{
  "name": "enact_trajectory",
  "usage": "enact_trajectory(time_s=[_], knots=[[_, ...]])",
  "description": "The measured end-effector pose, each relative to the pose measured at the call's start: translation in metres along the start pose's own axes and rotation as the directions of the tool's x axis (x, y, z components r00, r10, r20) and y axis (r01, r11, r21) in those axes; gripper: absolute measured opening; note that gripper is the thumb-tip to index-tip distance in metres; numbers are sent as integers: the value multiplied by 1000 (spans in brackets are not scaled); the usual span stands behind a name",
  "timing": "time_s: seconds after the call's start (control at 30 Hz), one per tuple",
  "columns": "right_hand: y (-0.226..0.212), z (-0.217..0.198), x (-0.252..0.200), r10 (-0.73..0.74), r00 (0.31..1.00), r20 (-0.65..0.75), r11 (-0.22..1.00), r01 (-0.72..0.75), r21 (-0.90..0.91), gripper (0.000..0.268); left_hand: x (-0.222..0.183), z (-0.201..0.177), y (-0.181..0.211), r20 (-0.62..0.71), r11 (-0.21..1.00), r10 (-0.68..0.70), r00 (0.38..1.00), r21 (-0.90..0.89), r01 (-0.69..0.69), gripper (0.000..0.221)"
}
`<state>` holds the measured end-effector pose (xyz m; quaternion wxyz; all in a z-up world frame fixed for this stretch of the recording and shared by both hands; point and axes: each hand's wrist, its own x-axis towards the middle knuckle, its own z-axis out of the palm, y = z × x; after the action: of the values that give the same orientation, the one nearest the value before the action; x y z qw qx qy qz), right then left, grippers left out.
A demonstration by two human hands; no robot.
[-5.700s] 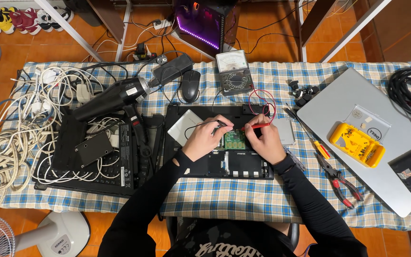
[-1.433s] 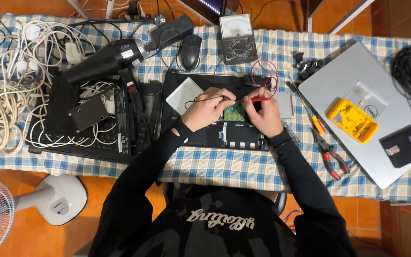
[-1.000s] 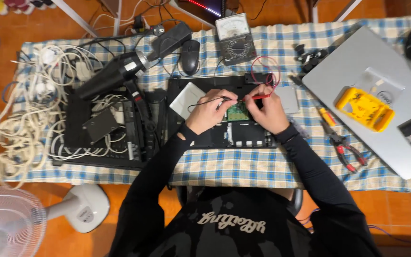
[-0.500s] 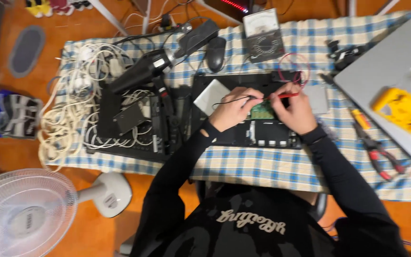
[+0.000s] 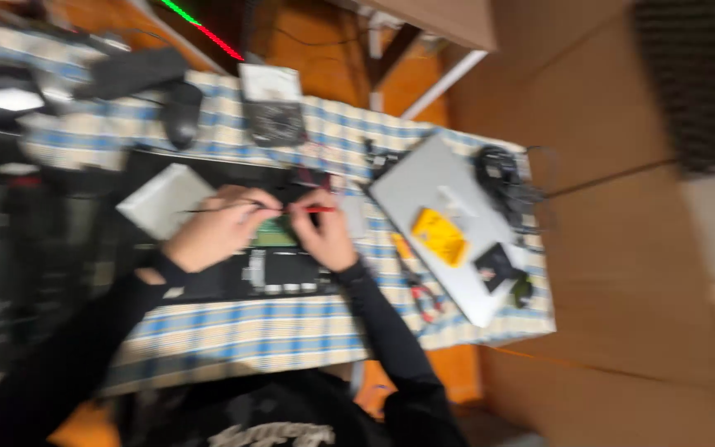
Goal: The person holds a circuit board over an open laptop, turns it over, and touches its components with the probes of a multimeter before picking up a hard drive.
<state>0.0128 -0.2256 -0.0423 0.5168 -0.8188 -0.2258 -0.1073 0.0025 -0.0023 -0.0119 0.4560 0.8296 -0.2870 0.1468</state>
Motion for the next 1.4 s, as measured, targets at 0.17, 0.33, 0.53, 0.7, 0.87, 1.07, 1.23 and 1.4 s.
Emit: enact_trajectory(time_s=[0.17,0.33,0.53,0.7,0.87,1.07,1.23,1.4], knots=[[-3,-6,-2,-25,1000,12,998,25,-51,9,-4,-5,7,-1,996,-58,998,73,58,9],[-4,-4,1,-5,1000,18,1000,5,-1,7,0,-2,6,-25,996,69,997,52,-67,4],[-13,-8,8,-50,999,3,998,50,-40,12,7,-8,14,1,999,-4,1000,35,4,7],[-13,-7,5,-10,1000,6,1000,10,21,14,4,-11,14,26,998,-34,999,49,33,6],[-6,-8,8,43,999,32,999,-43,-11,15,2,-10,11,72,989,65,995,126,-74,11],[1,-1,5,98,995,16,985,-99,139,14,6,-8,17,35,994,-107,994,-10,107,8],[0,0,3,98,995,-14,995,-99,-7,18,2,-9,11,22,999,-40,999,38,39,8],[-2,0,-14,129,991,40,992,-129,-4,15,-6,-8,9,129,993,-98,987,83,88,10]])
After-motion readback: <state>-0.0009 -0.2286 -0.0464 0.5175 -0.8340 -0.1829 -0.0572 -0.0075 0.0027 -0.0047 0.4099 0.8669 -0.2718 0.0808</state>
